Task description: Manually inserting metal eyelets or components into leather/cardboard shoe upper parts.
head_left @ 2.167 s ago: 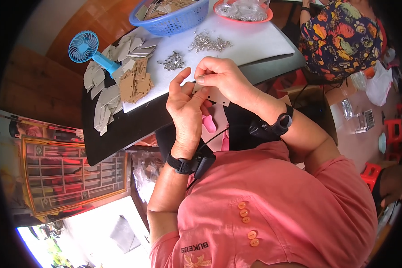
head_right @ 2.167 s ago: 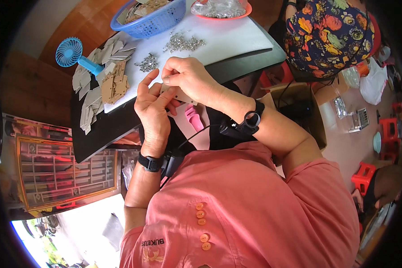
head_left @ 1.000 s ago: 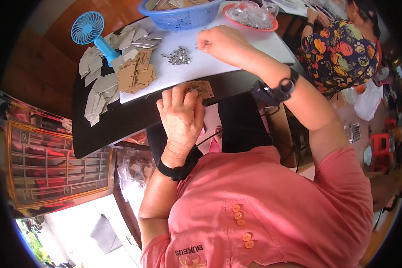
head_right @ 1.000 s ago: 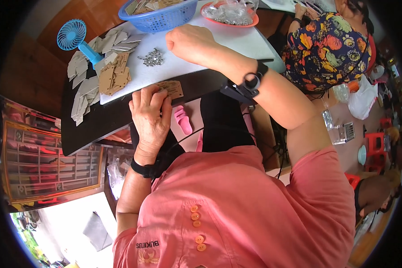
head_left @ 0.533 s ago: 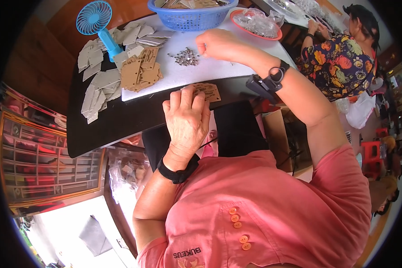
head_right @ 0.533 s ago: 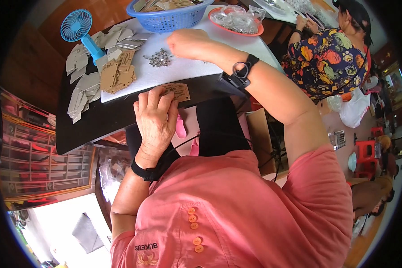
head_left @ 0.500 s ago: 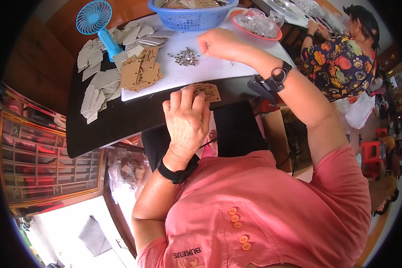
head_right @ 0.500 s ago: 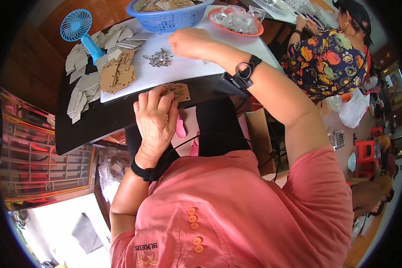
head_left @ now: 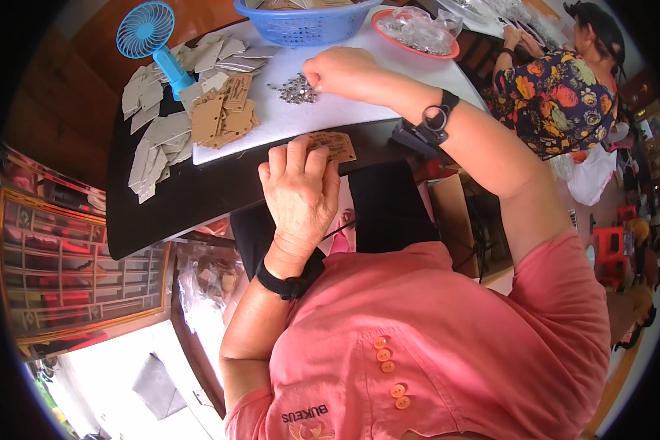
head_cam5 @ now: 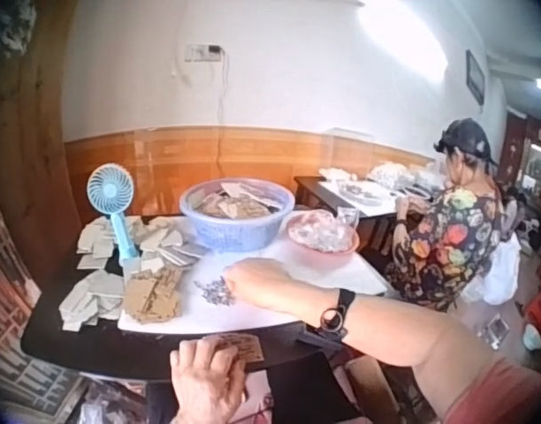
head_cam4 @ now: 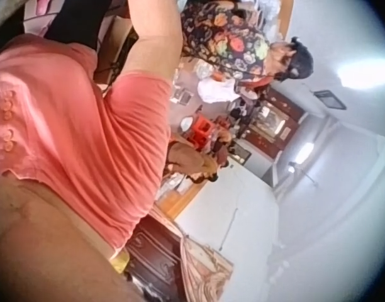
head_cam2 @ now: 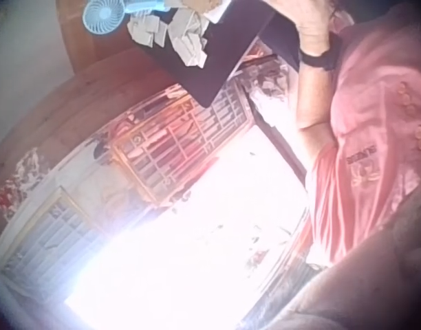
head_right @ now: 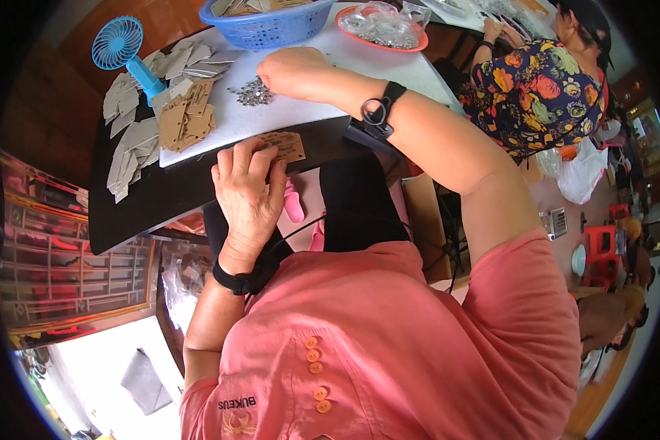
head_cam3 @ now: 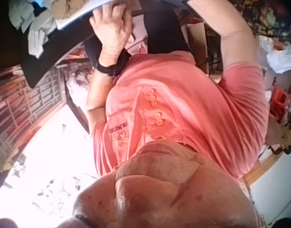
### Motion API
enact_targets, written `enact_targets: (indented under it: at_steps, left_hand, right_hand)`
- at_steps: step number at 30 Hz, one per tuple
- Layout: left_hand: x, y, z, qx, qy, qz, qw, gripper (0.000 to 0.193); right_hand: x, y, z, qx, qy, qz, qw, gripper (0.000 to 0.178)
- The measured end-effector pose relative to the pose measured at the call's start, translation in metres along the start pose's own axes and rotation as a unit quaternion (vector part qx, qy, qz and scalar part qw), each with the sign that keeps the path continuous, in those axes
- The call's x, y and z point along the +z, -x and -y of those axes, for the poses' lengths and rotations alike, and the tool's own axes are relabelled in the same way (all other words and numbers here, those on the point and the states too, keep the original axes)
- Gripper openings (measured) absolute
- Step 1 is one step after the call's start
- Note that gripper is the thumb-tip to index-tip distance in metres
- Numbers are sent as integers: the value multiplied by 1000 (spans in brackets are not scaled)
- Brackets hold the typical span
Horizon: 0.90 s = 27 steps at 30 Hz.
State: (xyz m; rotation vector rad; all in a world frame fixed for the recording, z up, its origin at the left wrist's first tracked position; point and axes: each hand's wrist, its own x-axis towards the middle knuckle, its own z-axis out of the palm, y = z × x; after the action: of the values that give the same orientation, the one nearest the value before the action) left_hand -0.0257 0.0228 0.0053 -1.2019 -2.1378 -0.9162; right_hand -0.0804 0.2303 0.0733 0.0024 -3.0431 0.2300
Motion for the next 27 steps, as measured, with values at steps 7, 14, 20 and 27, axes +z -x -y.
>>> enact_targets:
  at_steps: [7,14,20,27]
  left_hand:
    - [-2,2,-2,-17,-3,-2,1000,19]
    - [0,2,-6,-3,-33,19,999,20]
    - [6,5,-16,5,-33,9,999,24]
    - [6,6,-16,3,-27,12,1000,25]
  right_hand:
    - [-8,24,1,0,30,28,999,12]
    - [-26,78,5,128,-286,128,941,11]
    - [-10,97,3,138,-350,123,918,8]
    - [-7,93,2,156,-345,130,917,6]
